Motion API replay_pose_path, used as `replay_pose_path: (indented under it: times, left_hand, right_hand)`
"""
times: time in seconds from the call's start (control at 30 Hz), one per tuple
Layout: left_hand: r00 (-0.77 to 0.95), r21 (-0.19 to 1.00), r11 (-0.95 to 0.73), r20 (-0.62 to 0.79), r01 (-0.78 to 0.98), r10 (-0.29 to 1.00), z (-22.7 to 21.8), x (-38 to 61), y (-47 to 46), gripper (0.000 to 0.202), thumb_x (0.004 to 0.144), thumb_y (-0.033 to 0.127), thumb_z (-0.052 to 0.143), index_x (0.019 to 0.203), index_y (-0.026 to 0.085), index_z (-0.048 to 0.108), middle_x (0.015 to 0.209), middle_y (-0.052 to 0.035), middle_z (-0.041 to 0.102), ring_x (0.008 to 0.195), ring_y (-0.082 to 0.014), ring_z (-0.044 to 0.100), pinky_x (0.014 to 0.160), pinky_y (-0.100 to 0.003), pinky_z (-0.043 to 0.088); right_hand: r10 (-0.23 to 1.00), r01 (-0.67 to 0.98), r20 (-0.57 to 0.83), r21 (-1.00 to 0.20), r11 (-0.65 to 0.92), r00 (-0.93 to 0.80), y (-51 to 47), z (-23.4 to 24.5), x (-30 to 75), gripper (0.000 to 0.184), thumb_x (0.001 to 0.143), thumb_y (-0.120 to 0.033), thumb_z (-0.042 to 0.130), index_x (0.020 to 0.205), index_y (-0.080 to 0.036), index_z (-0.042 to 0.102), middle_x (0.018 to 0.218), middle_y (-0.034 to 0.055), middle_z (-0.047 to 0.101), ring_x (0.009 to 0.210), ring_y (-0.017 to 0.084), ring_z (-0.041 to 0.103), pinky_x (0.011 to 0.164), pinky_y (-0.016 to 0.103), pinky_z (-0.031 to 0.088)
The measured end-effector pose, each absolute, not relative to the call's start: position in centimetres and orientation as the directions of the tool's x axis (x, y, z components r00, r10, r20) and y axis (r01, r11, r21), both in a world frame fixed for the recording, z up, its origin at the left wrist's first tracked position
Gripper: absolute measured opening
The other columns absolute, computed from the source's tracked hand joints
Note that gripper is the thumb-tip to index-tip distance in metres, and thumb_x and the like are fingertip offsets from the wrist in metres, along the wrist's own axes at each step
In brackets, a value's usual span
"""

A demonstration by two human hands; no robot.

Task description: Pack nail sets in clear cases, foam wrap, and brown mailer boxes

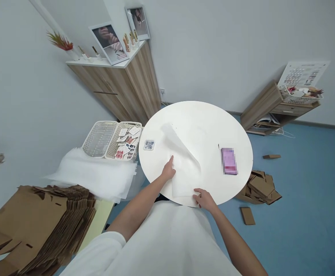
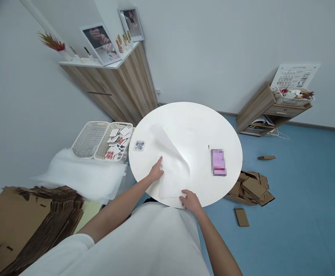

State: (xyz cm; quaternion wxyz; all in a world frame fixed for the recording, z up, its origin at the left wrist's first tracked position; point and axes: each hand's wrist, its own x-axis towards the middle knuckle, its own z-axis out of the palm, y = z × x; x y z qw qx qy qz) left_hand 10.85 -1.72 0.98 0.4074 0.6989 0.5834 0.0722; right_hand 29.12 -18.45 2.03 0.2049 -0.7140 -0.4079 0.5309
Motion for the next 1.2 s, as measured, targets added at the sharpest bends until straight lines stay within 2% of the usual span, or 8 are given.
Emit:
replay_pose_path:
  times: [0.1,0.17,0.33,0.43,0.5,0.7,0.87,1.2]
  left_hand:
    - [0.362,0.637,-0.053,-0.366,0.769,0.858,0.7,10.6,-1.2,0.077,0.066,0.007,0.043,0.136,0.020,0.014,0.119,-0.0098,0.047,0.109,-0.0214,0.044,0.089,-0.033,0.037]
    - [0.395,0.641,-0.090,-0.351,0.762,0.849,0.7,10.6,-0.9,0.074,0.067,0.006,0.042,0.136,0.019,0.015,0.120,-0.0103,0.047,0.111,-0.0212,0.043,0.090,-0.034,0.036]
    - [0.350,0.609,-0.128,-0.259,0.783,0.900,1.1,10.7,-1.1,0.071,0.072,0.013,0.045,0.135,0.016,0.015,0.128,-0.0134,0.038,0.115,-0.0235,0.039,0.093,-0.037,0.034]
    - [0.304,0.474,-0.206,-0.141,0.856,0.942,1.3,10.5,-2.4,0.065,0.074,0.019,0.048,0.133,0.018,0.022,0.137,-0.0139,0.026,0.123,-0.0289,0.027,0.096,-0.045,0.027]
    - [0.449,0.398,-0.380,-0.094,0.835,0.888,1.3,10.2,-3.6,0.059,0.075,0.024,0.049,0.130,0.022,0.029,0.140,-0.0104,0.022,0.127,-0.0292,0.021,0.099,-0.047,0.021]
    - [0.602,0.149,-0.584,-0.218,0.798,0.768,0.1,8.8,-5.8,0.053,0.076,0.034,0.048,0.127,0.026,0.034,0.141,-0.0047,0.023,0.130,-0.0276,0.011,0.099,-0.050,0.017]
    - [0.590,0.182,-0.562,-0.285,0.807,0.755,-0.3,8.7,-5.4,0.056,0.076,0.034,0.048,0.129,0.024,0.032,0.141,-0.0061,0.023,0.131,-0.0281,0.008,0.099,-0.050,0.017]
    - [0.649,0.284,-0.583,-0.337,0.761,0.682,-0.1,10.0,-4.9,0.062,0.074,0.032,0.051,0.131,0.024,0.028,0.142,-0.0071,0.019,0.131,-0.0290,0.005,0.099,-0.051,0.016]
  right_hand:
    - [0.858,0.548,-0.507,-0.696,-0.464,0.082,-16.9,3.2,28.6,0.036,0.072,-0.031,0.051,0.105,-0.022,0.057,0.061,0.0011,0.062,0.057,0.018,0.059,0.058,0.030,0.044]
    - [0.925,0.661,-0.371,-0.673,-0.332,0.086,-15.4,3.5,28.2,0.038,0.073,-0.026,0.049,0.110,-0.024,0.053,0.085,0.0055,0.064,0.078,0.020,0.060,0.068,0.032,0.044]
    - [0.982,0.866,-0.188,-0.492,-0.092,-0.002,-12.6,1.9,27.4,0.055,0.066,-0.014,0.056,0.119,-0.022,0.044,0.134,0.0102,0.035,0.123,0.028,0.030,0.094,0.040,0.030]
    - [0.969,0.910,-0.248,-0.397,-0.118,0.017,-12.2,0.7,27.2,0.056,0.067,-0.015,0.055,0.122,-0.020,0.041,0.137,0.0128,0.029,0.125,0.031,0.025,0.092,0.042,0.029]
    - [0.953,0.926,-0.300,-0.348,-0.146,0.037,-12.3,0.4,27.1,0.055,0.069,-0.018,0.054,0.123,-0.020,0.038,0.138,0.0131,0.028,0.124,0.030,0.026,0.088,0.041,0.032]
    - [0.928,0.950,-0.368,-0.267,-0.160,0.053,-12.4,0.8,27.1,0.053,0.073,-0.027,0.051,0.124,-0.021,0.036,0.140,0.0107,0.023,0.124,0.027,0.025,0.088,0.038,0.031]
    - [0.928,0.954,-0.359,-0.232,-0.191,0.099,-12.4,0.6,27.6,0.058,0.074,-0.036,0.050,0.127,-0.019,0.033,0.142,0.0106,0.019,0.129,0.027,0.016,0.096,0.040,0.021]
    - [0.929,0.947,-0.339,-0.223,-0.232,0.148,-12.8,-0.1,28.6,0.058,0.074,-0.030,0.050,0.128,-0.020,0.032,0.141,0.0117,0.022,0.130,0.027,0.015,0.098,0.045,0.017]
